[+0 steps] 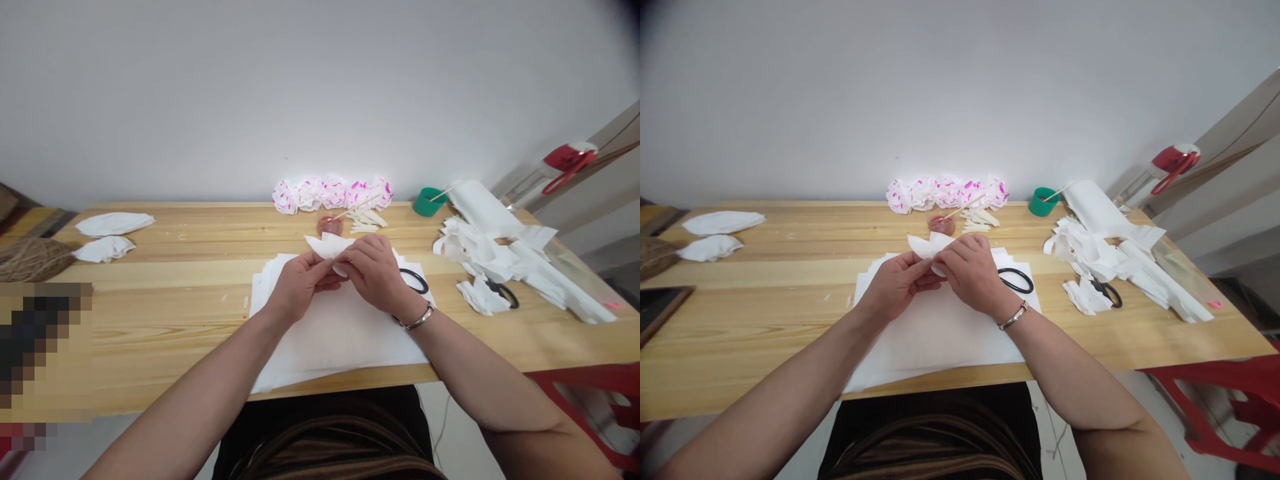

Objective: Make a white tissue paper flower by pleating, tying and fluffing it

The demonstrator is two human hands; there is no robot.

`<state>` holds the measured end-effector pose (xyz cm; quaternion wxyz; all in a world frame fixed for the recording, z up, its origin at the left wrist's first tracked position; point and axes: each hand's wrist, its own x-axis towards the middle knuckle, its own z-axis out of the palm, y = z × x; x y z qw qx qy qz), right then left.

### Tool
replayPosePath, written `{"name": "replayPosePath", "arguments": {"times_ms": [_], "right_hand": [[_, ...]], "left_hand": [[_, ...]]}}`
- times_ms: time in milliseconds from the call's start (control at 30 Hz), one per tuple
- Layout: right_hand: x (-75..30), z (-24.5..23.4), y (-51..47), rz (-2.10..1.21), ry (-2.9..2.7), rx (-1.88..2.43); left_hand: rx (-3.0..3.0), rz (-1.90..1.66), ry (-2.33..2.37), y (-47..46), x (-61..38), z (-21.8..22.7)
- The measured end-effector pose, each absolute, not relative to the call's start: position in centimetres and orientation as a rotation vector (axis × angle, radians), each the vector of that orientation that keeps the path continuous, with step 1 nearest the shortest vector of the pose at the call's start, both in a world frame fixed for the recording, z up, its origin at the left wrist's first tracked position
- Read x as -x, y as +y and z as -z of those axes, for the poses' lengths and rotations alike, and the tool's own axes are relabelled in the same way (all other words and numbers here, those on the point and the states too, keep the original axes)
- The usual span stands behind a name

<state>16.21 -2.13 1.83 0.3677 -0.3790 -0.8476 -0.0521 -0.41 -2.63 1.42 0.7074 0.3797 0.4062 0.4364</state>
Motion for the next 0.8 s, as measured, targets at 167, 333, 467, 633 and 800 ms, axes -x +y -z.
{"name": "replayPosePath", "arguments": {"times_ms": [167,333,467,633,800], "right_hand": [[-16.22,-1.88,-2.18,0.145,-2.176,0.962],[-16.27,-1.90,-2.16,0.135,-2.165,0.978],[-16.32,-1.94,-2.15,0.158,-2.182,0.990],[-16.29,-1.89,-2.16,0.159,-2.200,1.004],[-16.19,-1.86,-2.15,0.107,-2.183,1.014]], "left_hand": [[-0.863,-1.001,0.923,-2.62,0.55,-1.53],[-0.892,-1.000,0.913,-2.80,0.54,-1.70],[-0.895,-1.002,0.928,-2.89,0.46,-1.85],[-0.902,-0.997,0.931,-2.88,0.45,-1.87],[-0.900,-0.992,0.921,-2.81,0.50,-1.81]]}}
